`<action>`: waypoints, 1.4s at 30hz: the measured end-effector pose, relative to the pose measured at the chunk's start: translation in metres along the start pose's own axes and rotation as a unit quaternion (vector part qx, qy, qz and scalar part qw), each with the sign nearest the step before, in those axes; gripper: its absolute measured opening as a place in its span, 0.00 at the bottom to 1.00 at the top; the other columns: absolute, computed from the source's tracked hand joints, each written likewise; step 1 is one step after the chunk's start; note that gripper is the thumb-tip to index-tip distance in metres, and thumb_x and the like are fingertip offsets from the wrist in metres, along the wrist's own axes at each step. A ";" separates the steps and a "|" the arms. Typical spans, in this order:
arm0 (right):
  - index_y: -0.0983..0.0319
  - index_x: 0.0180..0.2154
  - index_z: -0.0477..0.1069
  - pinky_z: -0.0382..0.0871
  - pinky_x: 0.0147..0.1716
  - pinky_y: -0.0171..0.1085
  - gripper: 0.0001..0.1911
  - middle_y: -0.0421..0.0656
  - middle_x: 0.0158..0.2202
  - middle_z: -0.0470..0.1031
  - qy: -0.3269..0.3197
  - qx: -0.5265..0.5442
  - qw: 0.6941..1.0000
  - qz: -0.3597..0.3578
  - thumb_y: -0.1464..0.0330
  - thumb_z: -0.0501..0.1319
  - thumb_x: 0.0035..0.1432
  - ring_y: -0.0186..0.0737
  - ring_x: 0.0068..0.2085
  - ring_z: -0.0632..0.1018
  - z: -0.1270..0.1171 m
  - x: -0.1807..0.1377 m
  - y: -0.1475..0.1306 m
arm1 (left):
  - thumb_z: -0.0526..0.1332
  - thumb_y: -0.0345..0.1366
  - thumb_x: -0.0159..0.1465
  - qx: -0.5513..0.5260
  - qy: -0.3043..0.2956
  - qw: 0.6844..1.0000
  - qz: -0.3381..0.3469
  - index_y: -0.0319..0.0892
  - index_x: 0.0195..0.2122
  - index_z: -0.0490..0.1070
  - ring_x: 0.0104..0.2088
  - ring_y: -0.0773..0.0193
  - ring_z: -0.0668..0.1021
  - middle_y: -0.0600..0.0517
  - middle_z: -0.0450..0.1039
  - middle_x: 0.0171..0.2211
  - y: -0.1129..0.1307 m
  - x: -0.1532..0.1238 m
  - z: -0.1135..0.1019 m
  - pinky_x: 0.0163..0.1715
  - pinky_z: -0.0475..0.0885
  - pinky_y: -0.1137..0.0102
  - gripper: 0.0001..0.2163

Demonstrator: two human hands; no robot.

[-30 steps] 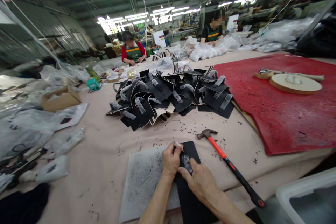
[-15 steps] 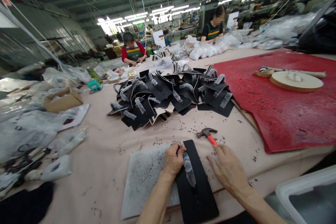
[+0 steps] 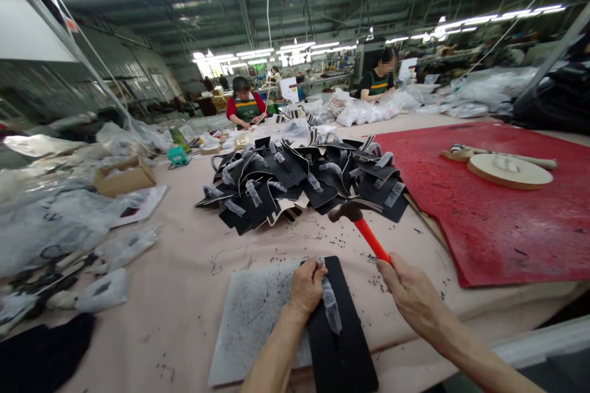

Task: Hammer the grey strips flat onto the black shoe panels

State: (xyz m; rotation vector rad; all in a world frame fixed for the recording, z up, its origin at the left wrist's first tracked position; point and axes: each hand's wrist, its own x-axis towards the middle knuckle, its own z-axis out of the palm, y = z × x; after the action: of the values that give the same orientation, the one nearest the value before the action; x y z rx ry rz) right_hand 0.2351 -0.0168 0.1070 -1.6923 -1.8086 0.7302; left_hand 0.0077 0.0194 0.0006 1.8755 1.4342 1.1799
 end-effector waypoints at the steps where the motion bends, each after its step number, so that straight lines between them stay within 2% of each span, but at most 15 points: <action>1: 0.57 0.32 0.61 0.57 0.23 0.36 0.19 0.38 0.20 0.66 0.022 -0.047 0.997 -0.049 0.53 0.43 0.68 0.38 0.21 0.69 -0.001 -0.001 -0.003 | 0.56 0.29 0.64 0.004 0.002 1.000 0.001 0.43 0.31 0.70 0.30 0.64 0.74 0.52 0.73 0.29 -0.001 0.000 0.001 0.34 0.66 0.72 0.06; 4: 0.58 0.34 0.64 0.50 0.22 0.37 0.15 0.41 0.22 0.71 -0.020 -0.185 0.975 -0.121 0.60 0.46 0.68 0.38 0.20 0.69 -0.004 -0.002 -0.005 | 0.56 0.29 0.64 0.020 0.007 1.000 -0.006 0.43 0.31 0.69 0.28 0.63 0.73 0.53 0.71 0.27 -0.002 0.000 0.001 0.32 0.65 0.71 0.06; 7: 0.58 0.32 0.64 0.46 0.21 0.38 0.13 0.40 0.20 0.70 -0.041 -0.219 0.962 -0.155 0.61 0.48 0.68 0.36 0.17 0.66 -0.021 0.003 -0.020 | 0.56 0.29 0.63 0.018 0.004 1.000 -0.013 0.43 0.30 0.69 0.28 0.63 0.73 0.53 0.71 0.26 0.000 0.001 0.000 0.31 0.65 0.71 0.06; 11: 0.57 0.33 0.62 0.52 0.22 0.36 0.17 0.38 0.19 0.65 0.176 -0.098 0.965 -0.165 0.54 0.46 0.69 0.36 0.19 0.65 -0.045 0.007 -0.055 | 0.56 0.30 0.64 -0.003 -0.001 1.000 -0.003 0.43 0.30 0.70 0.30 0.63 0.74 0.53 0.72 0.28 0.001 0.000 -0.002 0.34 0.66 0.71 0.06; 13: 0.56 0.33 0.62 0.55 0.22 0.36 0.18 0.38 0.19 0.64 0.214 -0.060 0.962 -0.155 0.54 0.44 0.69 0.36 0.19 0.66 -0.040 0.004 -0.055 | 0.57 0.30 0.64 -0.002 0.003 1.000 -0.003 0.43 0.31 0.71 0.30 0.63 0.75 0.52 0.73 0.29 0.000 0.001 -0.001 0.35 0.67 0.71 0.06; 14: 0.56 0.32 0.61 0.55 0.22 0.36 0.18 0.38 0.19 0.65 0.177 -0.072 0.970 -0.150 0.54 0.44 0.69 0.36 0.19 0.66 -0.033 0.000 -0.048 | 0.57 0.30 0.64 -0.001 0.002 1.000 -0.006 0.43 0.31 0.72 0.30 0.62 0.75 0.52 0.73 0.28 0.000 0.001 -0.001 0.35 0.67 0.71 0.06; 17: 0.57 0.31 0.65 0.52 0.22 0.38 0.17 0.42 0.20 0.72 -0.053 -0.171 0.976 -0.127 0.58 0.46 0.67 0.39 0.19 0.70 -0.006 -0.013 -0.010 | 0.56 0.28 0.63 -0.011 -0.010 1.000 -0.002 0.43 0.36 0.76 0.31 0.61 0.76 0.51 0.75 0.29 -0.001 0.003 0.000 0.35 0.68 0.70 0.09; 19: 0.58 0.36 0.68 0.53 0.25 0.38 0.15 0.44 0.24 0.76 -0.131 -0.206 0.966 -0.085 0.60 0.47 0.67 0.43 0.24 0.75 0.005 -0.018 0.014 | 0.54 0.27 0.63 -0.025 -0.019 0.999 0.011 0.44 0.40 0.77 0.31 0.61 0.76 0.51 0.76 0.30 0.000 0.004 0.000 0.35 0.69 0.70 0.12; 21: 0.58 0.38 0.68 0.55 0.27 0.39 0.16 0.45 0.26 0.77 -0.130 -0.195 0.971 -0.053 0.59 0.46 0.68 0.45 0.27 0.76 0.005 -0.017 0.023 | 0.54 0.28 0.64 -0.028 -0.015 0.999 0.010 0.44 0.39 0.76 0.31 0.61 0.76 0.51 0.76 0.30 0.001 0.004 0.000 0.34 0.68 0.70 0.11; 24: 0.57 0.34 0.65 0.54 0.26 0.38 0.17 0.41 0.22 0.73 -0.081 -0.150 0.985 -0.041 0.57 0.44 0.68 0.42 0.24 0.73 -0.014 -0.004 0.007 | 0.56 0.29 0.64 -0.013 -0.003 1.000 -0.007 0.43 0.33 0.73 0.30 0.62 0.74 0.52 0.74 0.28 0.001 0.003 -0.001 0.33 0.68 0.70 0.07; 27: 0.56 0.30 0.61 0.52 0.24 0.37 0.18 0.38 0.19 0.67 0.025 -0.113 0.989 -0.094 0.54 0.45 0.67 0.39 0.20 0.68 -0.035 0.012 -0.026 | 0.56 0.29 0.64 -0.014 -0.005 1.000 -0.014 0.43 0.32 0.72 0.30 0.62 0.74 0.52 0.74 0.29 0.001 0.002 -0.002 0.34 0.68 0.70 0.06; 30: 0.55 0.31 0.60 0.53 0.22 0.36 0.18 0.37 0.18 0.65 0.124 -0.068 0.981 -0.136 0.54 0.44 0.68 0.37 0.19 0.66 -0.035 0.016 -0.041 | 0.56 0.30 0.64 -0.034 -0.013 0.999 -0.026 0.43 0.33 0.73 0.32 0.62 0.75 0.51 0.75 0.30 0.000 0.001 -0.003 0.35 0.68 0.70 0.07; 32: 0.56 0.32 0.61 0.54 0.21 0.36 0.18 0.39 0.19 0.68 0.101 -0.072 0.982 -0.142 0.56 0.43 0.69 0.37 0.19 0.68 -0.023 0.010 -0.035 | 0.56 0.31 0.64 -0.041 -0.017 0.999 -0.031 0.43 0.34 0.73 0.33 0.61 0.76 0.50 0.75 0.31 0.000 0.001 -0.003 0.36 0.69 0.70 0.07; 37: 0.58 0.37 0.67 0.49 0.23 0.38 0.14 0.44 0.24 0.76 -0.107 -0.222 0.966 -0.083 0.60 0.47 0.68 0.42 0.22 0.75 -0.001 -0.008 -0.001 | 0.57 0.29 0.62 -0.028 -0.012 0.998 -0.047 0.43 0.32 0.73 0.28 0.63 0.73 0.53 0.73 0.27 0.000 0.000 -0.003 0.33 0.66 0.71 0.06; 42: 0.58 0.38 0.68 0.53 0.26 0.37 0.15 0.43 0.25 0.76 -0.105 -0.217 0.970 -0.025 0.59 0.47 0.69 0.44 0.26 0.76 -0.006 -0.002 0.020 | 0.56 0.31 0.64 -0.038 -0.011 0.999 -0.035 0.43 0.32 0.73 0.30 0.63 0.74 0.53 0.73 0.28 0.005 0.001 -0.005 0.33 0.66 0.71 0.07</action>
State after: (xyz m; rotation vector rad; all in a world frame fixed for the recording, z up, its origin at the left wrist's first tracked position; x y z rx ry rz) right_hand 0.2530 -0.0178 0.0968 -1.8841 -2.2806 0.5326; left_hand 0.0057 0.0177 0.0076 1.7669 1.4111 1.1617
